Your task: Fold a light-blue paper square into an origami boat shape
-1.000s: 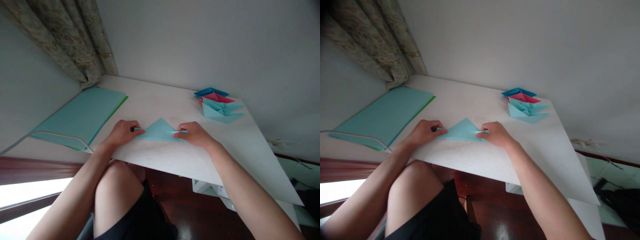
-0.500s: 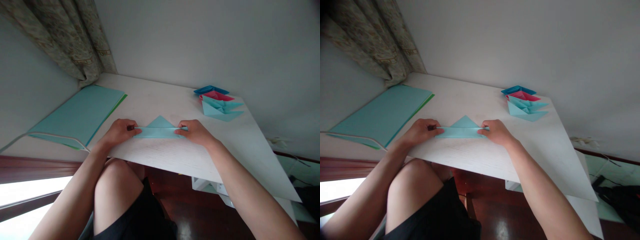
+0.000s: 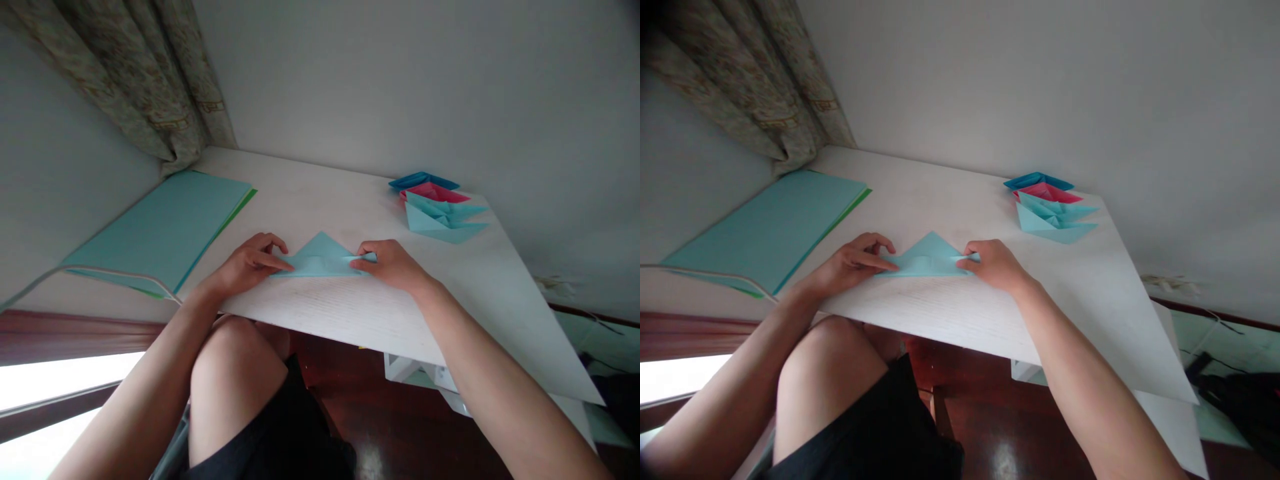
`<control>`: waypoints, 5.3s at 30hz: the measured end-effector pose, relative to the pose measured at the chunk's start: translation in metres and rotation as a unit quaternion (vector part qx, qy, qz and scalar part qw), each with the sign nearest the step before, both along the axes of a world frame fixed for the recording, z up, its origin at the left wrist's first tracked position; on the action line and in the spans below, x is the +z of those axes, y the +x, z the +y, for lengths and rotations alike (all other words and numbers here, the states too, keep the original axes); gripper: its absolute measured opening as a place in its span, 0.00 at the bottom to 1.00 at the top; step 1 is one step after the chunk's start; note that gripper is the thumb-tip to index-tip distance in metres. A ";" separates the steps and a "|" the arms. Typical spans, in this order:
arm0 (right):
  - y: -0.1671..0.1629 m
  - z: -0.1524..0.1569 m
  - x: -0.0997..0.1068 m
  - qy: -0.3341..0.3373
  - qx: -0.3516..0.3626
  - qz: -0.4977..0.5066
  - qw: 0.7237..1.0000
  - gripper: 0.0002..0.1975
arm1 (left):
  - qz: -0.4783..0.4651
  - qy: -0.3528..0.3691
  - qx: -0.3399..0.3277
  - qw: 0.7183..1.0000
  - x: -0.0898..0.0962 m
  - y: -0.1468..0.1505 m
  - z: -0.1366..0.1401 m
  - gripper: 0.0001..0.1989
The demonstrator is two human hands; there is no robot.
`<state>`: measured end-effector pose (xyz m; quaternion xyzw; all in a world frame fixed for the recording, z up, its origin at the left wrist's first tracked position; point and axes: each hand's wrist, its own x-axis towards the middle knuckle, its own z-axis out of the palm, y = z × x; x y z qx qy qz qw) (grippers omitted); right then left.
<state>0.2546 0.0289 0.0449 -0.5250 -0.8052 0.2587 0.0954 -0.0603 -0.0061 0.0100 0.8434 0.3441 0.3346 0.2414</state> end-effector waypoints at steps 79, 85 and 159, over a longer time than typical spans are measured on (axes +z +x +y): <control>0.011 0.007 -0.001 0.017 0.024 -0.026 0.999 0.07 | 0.156 0.095 -0.082 0.980 -0.006 0.052 0.010 0.23; 0.013 0.008 -0.004 0.029 0.026 -0.013 0.999 0.07 | 0.118 0.084 0.141 0.979 -0.006 0.032 0.014 0.16; 0.011 0.013 -0.013 0.068 0.002 0.017 0.998 0.13 | 0.102 0.019 -0.090 0.990 0.006 0.012 0.012 0.13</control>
